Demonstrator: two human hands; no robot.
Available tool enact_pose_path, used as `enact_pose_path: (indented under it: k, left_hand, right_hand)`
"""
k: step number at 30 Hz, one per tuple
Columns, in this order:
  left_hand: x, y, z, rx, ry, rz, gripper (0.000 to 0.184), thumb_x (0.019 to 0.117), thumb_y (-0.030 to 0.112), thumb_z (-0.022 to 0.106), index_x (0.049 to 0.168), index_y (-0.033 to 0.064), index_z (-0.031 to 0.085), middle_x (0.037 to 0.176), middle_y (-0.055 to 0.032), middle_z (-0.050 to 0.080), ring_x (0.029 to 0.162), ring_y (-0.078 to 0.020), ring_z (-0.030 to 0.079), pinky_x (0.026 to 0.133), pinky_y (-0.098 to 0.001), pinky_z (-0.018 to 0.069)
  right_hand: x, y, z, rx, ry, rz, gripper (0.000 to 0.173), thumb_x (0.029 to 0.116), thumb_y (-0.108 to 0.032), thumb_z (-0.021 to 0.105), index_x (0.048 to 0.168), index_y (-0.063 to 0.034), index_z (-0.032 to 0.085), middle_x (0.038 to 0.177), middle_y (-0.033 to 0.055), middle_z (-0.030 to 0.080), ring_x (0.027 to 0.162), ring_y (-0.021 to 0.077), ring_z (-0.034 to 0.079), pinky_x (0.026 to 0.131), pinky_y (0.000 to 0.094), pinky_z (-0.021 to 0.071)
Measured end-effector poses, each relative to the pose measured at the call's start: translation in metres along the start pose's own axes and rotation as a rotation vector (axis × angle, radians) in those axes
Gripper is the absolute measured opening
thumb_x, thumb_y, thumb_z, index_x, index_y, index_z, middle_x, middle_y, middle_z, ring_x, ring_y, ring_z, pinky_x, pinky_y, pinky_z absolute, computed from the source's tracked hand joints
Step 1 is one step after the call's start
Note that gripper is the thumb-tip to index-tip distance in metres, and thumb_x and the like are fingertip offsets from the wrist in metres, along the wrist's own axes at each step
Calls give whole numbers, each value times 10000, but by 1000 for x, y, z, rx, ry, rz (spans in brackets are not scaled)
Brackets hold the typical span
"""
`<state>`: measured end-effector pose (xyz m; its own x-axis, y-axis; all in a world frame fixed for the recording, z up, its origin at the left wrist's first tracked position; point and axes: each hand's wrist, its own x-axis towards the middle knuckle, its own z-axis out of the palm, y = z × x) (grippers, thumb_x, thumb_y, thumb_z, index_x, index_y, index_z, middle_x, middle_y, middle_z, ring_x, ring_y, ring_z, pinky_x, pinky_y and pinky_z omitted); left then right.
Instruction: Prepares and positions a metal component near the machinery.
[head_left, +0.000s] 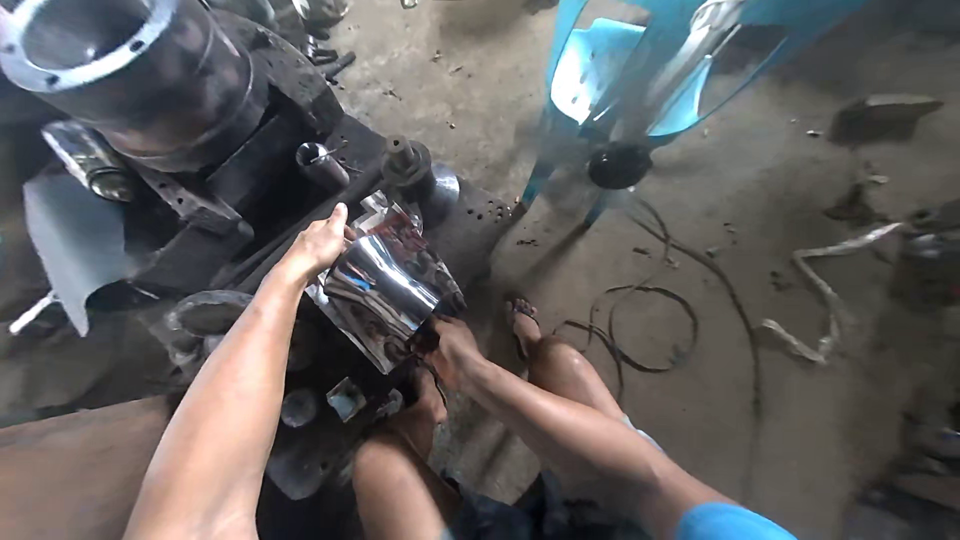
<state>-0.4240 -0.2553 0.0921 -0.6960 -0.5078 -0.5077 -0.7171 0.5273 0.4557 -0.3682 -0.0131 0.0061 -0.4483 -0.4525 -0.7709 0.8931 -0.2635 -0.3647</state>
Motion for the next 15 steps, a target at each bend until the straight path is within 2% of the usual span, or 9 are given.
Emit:
enact_pose_path:
  k: [3,5,7,10,13,15]
  left_hand:
    - [-20,10,-6,-65,48,-43,844,1062,662,106,1294,57,647,1184,-248,689,1094,-381,675,964,-603,503]
    - [-36,11,-13,-91,94,-30,803,1073,640,126,1341,56,607,1191,-226,701,1080,-361,697,949,-585,530]
    - [-52,6,-18,-114,145,-7,785,1078,627,128,1350,65,604,1179,-202,712,1046,-331,711,922,-563,541]
    - [-78,-7,-22,-147,239,45,729,1086,610,167,1357,95,605,1198,-167,720,1060,-307,720,932,-557,559]
    - [-117,-13,-25,-222,358,276,553,1122,468,265,1399,90,557,1219,-109,714,1046,-219,727,930,-443,594]
    - [-158,-5,-19,-334,392,516,477,1122,329,305,1401,-1,506,1233,-117,699,1063,-219,721,961,-413,598]
  right_hand:
    - [-1,-4,-1,-56,7,3,269,1105,-179,464,1240,17,591,918,138,656,714,197,664,649,339,595]
    - [-1,-3,-6,-95,-9,-24,272,1100,-172,474,1232,25,608,912,136,665,717,194,664,652,339,592]
    - [-1,0,-10,-125,-31,-59,283,1104,-177,469,1214,37,618,889,132,671,703,186,670,652,333,597]
    - [-2,4,-17,-140,-50,-78,303,1108,-187,465,1244,38,614,924,143,693,716,186,686,666,335,607]
    - [-5,2,-21,-144,-82,-102,299,1109,-176,447,1261,30,603,933,137,683,721,184,680,673,339,607]
    - [-9,-2,-24,-179,-80,-107,306,1105,-197,462,1263,18,613,949,132,681,728,177,675,673,332,600]
